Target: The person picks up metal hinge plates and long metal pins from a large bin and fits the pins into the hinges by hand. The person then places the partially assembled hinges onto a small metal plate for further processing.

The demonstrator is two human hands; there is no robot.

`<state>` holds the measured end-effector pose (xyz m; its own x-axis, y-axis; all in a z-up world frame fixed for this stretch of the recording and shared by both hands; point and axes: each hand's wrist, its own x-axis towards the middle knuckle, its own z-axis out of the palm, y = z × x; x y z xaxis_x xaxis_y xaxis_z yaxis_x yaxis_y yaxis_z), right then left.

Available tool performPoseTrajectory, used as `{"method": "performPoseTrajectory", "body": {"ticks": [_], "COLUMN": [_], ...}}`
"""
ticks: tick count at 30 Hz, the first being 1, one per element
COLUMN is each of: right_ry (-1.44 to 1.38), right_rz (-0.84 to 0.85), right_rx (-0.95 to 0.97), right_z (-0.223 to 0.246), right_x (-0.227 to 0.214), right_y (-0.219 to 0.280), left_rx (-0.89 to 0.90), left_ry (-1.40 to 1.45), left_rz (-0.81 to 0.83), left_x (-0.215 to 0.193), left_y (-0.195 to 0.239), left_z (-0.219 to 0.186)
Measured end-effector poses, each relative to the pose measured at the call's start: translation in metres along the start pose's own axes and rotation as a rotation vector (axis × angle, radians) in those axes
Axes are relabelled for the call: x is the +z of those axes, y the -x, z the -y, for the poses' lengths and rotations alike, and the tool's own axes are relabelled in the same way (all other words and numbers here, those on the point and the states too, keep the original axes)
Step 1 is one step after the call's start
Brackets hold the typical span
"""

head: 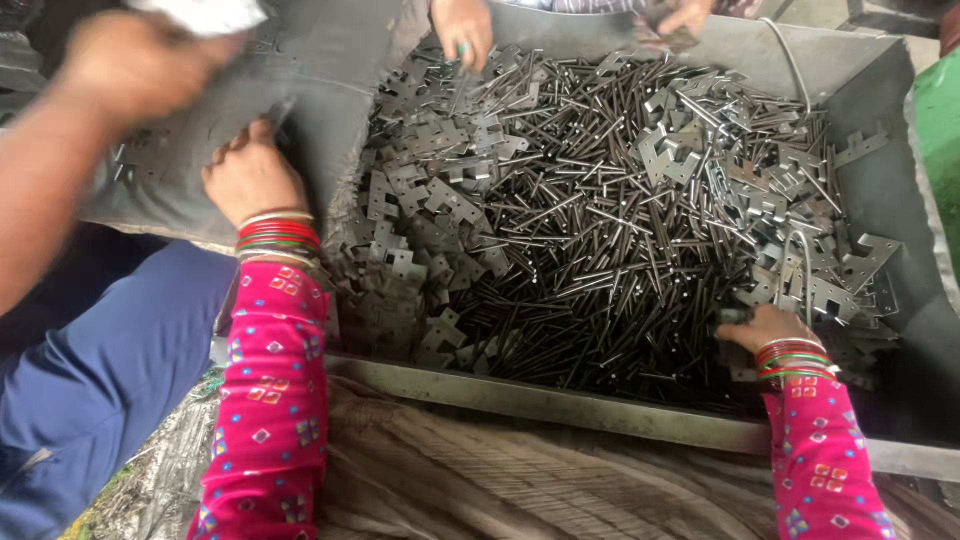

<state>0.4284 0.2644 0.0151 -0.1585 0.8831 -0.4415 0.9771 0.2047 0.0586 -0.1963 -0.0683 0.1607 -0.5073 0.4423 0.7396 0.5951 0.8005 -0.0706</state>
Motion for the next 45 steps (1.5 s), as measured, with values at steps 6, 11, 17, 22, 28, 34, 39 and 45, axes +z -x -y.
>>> {"method": "performPoseTrajectory", "body": {"ticks": [6, 11, 17, 22, 28, 34, 39, 45], "right_ry": [-0.652, -2.368, -2.197, -0.791, -0.246, 0.123, -0.389, -1.665], "right_rz": [-0.287, -0.133, -0.080, -0.463, -0.238, -0.428, -0.377, -0.139], "right_rx": [-0.089, -0.588, -0.701, -1.107, -1.078, -1.286, -1.098, -0.622], "right_z": [0.033, 0.070, 0.105, 0.171, 0.262, 0.307, 0.274, 0.196], "right_x": [-0.038, -0.077, -0.064, -0.045, -0.011, 0.016, -0.010, -0.024], "right_y": [0.084, 0.164, 0.171, 0.172, 0.170, 0.158, 0.151, 0.143], "left_rx": [0.279, 0.670, 0.648, 0.763, 0.387, -0.317, -0.545, -0.594], "left_ry": [0.095, 0.356, -0.121, 0.191, 1.212, 1.762, 1.797, 2.096], "left_rz": [0.247, 1.054, 1.293, 1.155, 1.096, 1.165, 1.256, 1.177], "left_x": [-0.055, -0.058, -0.037, -0.009, 0.045, 0.023, 0.012, -0.008], "left_y": [0.036, 0.123, 0.156, 0.136, 0.090, 0.070, 0.060, 0.055], "left_z": [-0.100, -0.168, -0.188, -0.160, -0.130, -0.146, -0.139, -0.139]}}
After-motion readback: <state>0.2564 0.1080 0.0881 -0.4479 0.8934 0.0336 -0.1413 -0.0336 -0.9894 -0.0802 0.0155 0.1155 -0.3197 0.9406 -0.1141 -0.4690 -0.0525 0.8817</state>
